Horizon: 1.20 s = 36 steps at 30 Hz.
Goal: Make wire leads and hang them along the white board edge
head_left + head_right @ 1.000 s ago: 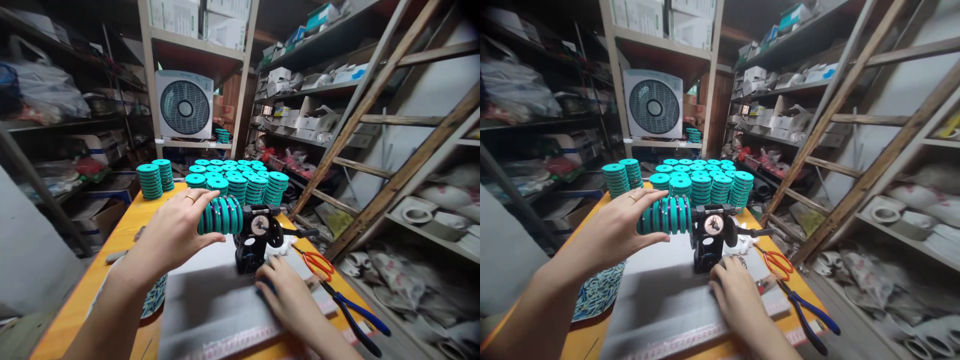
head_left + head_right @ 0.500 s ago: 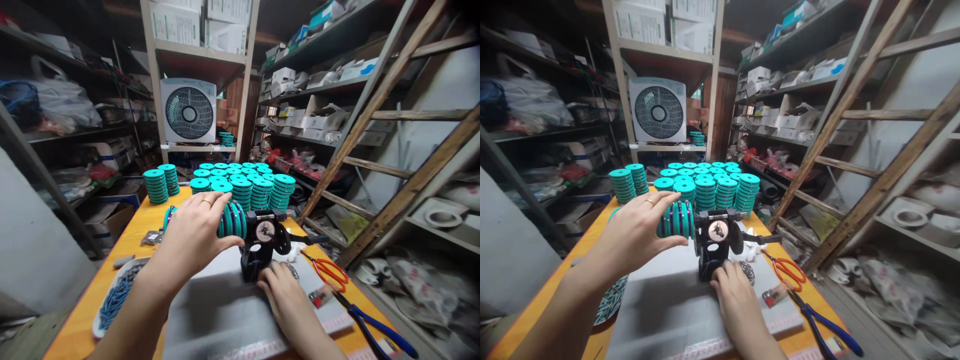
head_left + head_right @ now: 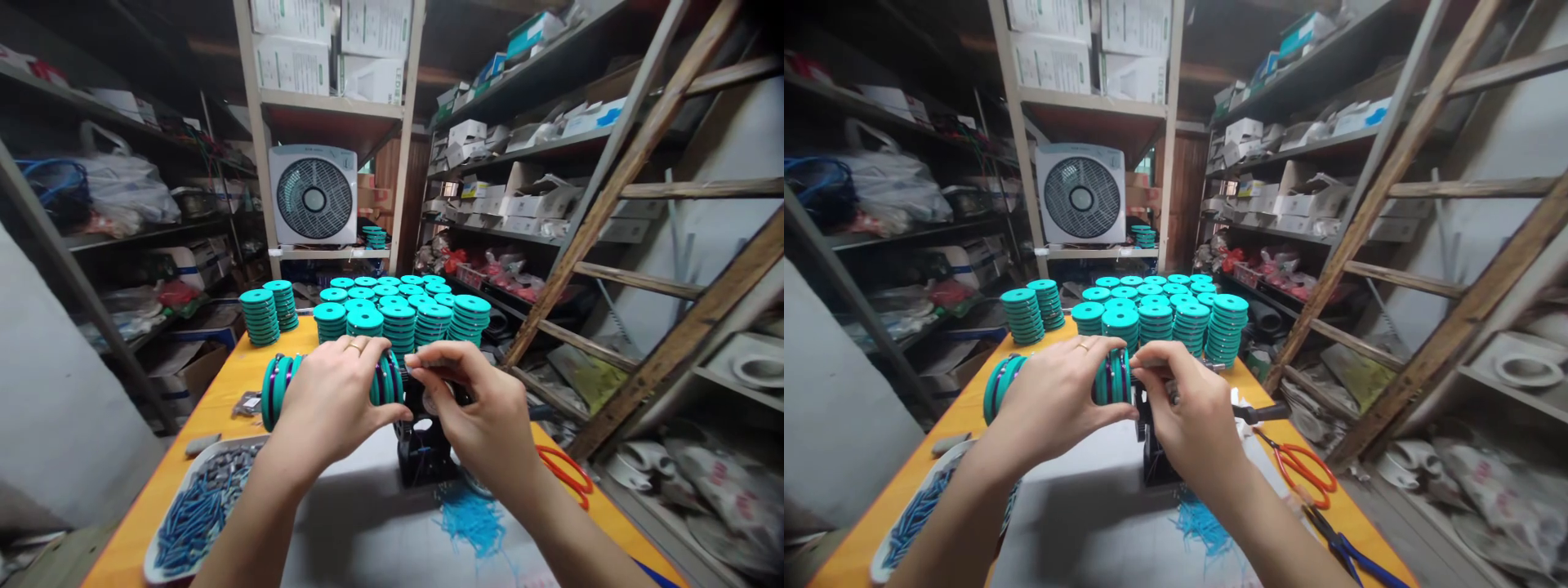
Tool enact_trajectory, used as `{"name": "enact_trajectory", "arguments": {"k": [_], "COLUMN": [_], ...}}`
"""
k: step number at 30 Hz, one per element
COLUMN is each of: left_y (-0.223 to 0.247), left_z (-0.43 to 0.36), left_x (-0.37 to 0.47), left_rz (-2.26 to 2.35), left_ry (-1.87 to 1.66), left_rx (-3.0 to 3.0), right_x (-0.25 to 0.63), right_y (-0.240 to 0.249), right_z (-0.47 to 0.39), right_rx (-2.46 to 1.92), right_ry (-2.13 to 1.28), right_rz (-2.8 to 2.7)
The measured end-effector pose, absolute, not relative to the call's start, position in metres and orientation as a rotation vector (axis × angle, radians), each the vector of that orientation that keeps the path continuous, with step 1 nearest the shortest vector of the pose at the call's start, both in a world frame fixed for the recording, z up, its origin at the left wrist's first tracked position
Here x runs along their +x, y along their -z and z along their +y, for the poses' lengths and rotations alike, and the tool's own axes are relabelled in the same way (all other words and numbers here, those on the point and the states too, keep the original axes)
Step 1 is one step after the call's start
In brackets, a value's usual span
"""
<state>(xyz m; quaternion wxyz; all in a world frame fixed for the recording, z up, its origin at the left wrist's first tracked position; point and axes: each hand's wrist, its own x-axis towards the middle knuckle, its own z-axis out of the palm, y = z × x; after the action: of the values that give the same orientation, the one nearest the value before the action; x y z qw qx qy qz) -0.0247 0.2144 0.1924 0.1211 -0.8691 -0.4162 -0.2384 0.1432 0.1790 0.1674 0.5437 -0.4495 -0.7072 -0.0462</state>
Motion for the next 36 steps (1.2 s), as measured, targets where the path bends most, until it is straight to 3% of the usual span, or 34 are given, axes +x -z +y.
{"name": "enact_trajectory", "arguments": {"k": [20, 30, 36], "left_y": [-0.192, -0.191, -0.192], "left_z": [0.217, 0.219, 0.218], "left_x": [-0.023, -0.027, -0.027], "left_rz": [-1.184, -1.146, -1.134], "left_ry": [0.705, 0.715, 0.708], "left_rx": [-2.561, -2.587, -2.585], "right_x": [0.137, 0.144, 0.144], "right_y": [-0.166, -0.164, -0.159], "right_z": [0.183, 0.185, 0.183], "right_rx": [-1.096, -1.114, -1.034], "right_ry": [0.172, 0.01, 0.148], "right_rz": [-1.726, -1.766, -1.819]}}
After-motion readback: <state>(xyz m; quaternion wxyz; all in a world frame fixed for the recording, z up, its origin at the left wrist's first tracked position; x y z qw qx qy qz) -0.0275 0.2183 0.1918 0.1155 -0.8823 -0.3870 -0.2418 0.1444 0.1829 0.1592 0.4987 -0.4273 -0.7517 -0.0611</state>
